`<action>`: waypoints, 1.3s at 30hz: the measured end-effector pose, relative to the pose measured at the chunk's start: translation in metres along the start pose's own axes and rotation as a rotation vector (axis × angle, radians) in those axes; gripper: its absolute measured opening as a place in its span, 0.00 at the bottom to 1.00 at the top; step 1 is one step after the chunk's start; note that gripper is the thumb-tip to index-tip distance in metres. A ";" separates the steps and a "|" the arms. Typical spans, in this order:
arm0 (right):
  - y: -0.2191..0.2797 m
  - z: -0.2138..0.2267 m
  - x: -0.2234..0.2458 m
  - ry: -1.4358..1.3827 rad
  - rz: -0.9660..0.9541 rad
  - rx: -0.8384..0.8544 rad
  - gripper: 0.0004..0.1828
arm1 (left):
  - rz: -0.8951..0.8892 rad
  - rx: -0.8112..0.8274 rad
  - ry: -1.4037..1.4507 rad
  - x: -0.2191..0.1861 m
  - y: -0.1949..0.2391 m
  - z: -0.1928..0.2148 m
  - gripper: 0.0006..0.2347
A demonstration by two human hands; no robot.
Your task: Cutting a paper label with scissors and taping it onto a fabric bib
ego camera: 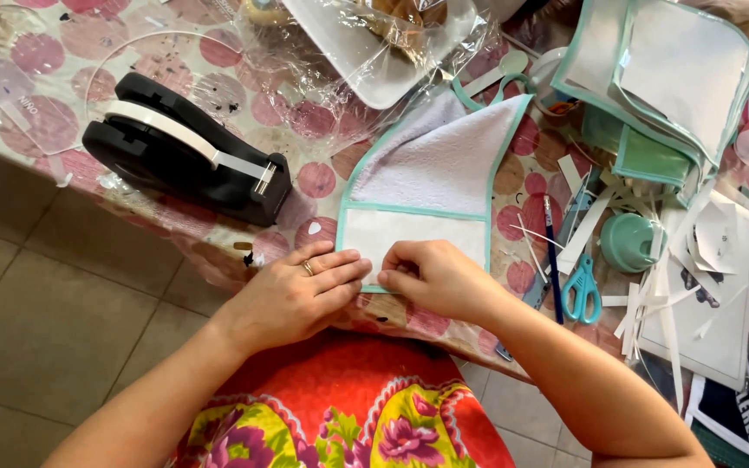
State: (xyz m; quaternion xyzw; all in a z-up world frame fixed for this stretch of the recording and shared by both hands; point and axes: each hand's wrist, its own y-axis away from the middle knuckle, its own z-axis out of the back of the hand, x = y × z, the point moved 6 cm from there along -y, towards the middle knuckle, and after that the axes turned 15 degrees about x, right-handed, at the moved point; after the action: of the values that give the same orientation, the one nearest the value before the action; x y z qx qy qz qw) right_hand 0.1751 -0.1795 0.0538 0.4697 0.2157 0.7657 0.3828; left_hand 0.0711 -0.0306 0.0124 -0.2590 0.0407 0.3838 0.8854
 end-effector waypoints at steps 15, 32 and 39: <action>-0.010 -0.006 0.003 0.122 -0.084 -0.003 0.11 | 0.001 0.016 -0.016 0.000 0.001 0.000 0.13; 0.023 0.075 0.044 0.020 0.319 -0.385 0.10 | 0.026 -0.278 -0.082 -0.008 0.014 0.078 0.15; -0.036 0.053 0.152 0.333 0.511 -0.288 0.25 | 0.519 -0.284 -0.399 0.070 0.059 0.145 0.24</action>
State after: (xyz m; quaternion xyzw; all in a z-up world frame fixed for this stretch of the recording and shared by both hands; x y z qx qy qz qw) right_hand 0.1957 -0.0390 0.1380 0.3183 0.0400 0.9257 0.2004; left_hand 0.0603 0.1198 0.0930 -0.2804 -0.1223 0.6409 0.7040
